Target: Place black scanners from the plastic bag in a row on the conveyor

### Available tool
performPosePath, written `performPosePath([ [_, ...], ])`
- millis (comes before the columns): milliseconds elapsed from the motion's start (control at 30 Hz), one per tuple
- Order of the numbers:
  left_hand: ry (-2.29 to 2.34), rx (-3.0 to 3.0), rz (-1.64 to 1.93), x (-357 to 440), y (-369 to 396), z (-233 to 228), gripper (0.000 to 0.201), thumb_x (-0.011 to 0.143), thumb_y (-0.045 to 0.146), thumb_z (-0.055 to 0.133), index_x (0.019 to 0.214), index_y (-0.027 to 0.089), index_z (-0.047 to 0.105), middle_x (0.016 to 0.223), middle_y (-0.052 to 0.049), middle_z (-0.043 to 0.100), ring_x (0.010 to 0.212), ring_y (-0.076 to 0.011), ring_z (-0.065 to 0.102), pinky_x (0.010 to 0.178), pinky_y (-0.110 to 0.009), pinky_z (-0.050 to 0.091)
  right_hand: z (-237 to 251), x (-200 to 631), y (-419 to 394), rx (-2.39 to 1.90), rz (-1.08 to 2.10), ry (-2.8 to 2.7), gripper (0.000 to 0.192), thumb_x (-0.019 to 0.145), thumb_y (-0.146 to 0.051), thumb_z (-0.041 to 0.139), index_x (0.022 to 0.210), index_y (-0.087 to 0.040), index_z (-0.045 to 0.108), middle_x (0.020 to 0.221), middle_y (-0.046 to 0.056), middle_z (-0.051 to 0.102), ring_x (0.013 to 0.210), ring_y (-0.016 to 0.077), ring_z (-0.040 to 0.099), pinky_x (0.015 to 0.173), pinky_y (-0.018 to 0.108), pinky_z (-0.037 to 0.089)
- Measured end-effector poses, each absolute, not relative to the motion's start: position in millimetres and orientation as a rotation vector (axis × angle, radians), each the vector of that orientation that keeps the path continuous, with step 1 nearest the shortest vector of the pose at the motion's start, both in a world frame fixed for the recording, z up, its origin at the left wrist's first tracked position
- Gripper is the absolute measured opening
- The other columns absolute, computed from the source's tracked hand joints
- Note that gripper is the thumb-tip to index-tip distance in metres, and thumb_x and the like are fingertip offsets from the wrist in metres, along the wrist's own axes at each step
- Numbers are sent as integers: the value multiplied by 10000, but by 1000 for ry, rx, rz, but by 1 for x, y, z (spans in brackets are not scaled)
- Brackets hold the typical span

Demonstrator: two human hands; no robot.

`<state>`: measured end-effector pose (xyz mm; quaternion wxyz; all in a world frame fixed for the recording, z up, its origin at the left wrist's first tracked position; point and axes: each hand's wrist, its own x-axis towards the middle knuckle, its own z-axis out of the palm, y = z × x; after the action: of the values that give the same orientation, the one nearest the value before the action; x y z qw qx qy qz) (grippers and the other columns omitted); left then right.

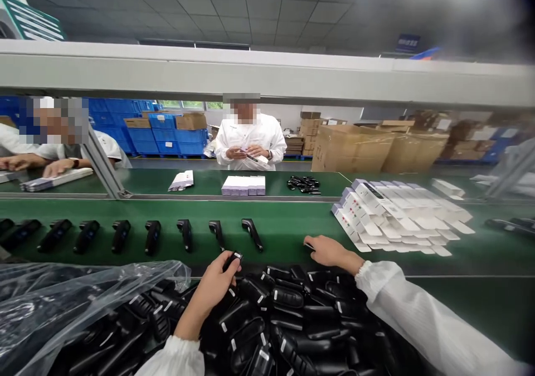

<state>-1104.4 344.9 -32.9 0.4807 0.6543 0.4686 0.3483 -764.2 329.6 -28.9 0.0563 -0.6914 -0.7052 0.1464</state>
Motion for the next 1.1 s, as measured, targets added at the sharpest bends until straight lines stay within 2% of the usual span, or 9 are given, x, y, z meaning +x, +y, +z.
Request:
performPosePath([
  [133,1128,1218,989,-1101,344,-31,403,764,561,649,923,205,545,769,28,546,529,-108,509,460,-227,426,-28,-801,343,-1774,790,-1943,417,913,-265,503,1327,-263,550,1007,53,678,738,162,623,691,287,495],
  [233,1119,1050,1010,-1104,342,-24,349,757,489,666,895,194,541,825,-3,573,582,-119,537,498,-258,498,-34,-839,360,-1578,961,-1821,429,935,-324,490,1362,-294,523,1156,60,641,771,159,630,671,288,522],
  [400,1058,1028,870,-1114,336,-11,276,804,345,590,1012,163,589,792,-28,610,654,-160,610,655,-312,551,-46,-871,373,-1778,523,-2011,440,907,-231,523,1346,-218,542,1216,114,599,1109,254,582,924,351,461],
  [533,1075,1141,849,-1112,335,-8,371,813,358,622,1131,175,570,876,-36,619,615,-133,574,554,-263,504,-55,-872,374,-2029,271,-2105,545,920,-147,449,1457,-132,358,1232,172,600,1123,281,569,883,347,463],
  [700,1108,1262,773,-1103,337,-14,392,787,476,646,1022,172,572,803,-13,615,481,-84,481,461,-229,431,-62,-871,383,-2139,130,-2107,331,967,-155,370,1241,-79,539,1130,215,625,1097,310,561,917,383,431],
  [833,1065,1271,767,-1098,336,-16,410,767,530,654,963,189,539,739,18,597,433,-68,449,425,-205,383,-51,-864,379,-2149,95,-2077,377,990,-265,404,1301,-81,508,1185,229,586,1135,349,524,923,455,435],
  [900,1013,1221,777,-1096,334,-14,391,783,535,649,930,194,527,708,27,587,435,-67,451,423,-194,369,-37,-861,370,-1999,194,-2052,449,971,-358,482,1353,-123,489,1256,206,551,1177,350,494,947,480,432],
  [1000,880,1096,815,-1093,330,-9,347,812,500,649,904,187,530,692,22,589,442,-65,459,424,-182,350,-15,-865,352,-1429,679,-2010,465,930,-408,562,1371,-273,498,1382,98,488,1204,263,501,951,398,465],
  [1100,755,989,842,-1083,323,-8,332,830,482,637,902,172,543,715,1,602,432,-68,466,416,-191,338,-2,-881,335,-910,1100,-1815,312,888,-404,634,1183,-300,641,1364,40,511,1185,218,540,921,341,489],
])
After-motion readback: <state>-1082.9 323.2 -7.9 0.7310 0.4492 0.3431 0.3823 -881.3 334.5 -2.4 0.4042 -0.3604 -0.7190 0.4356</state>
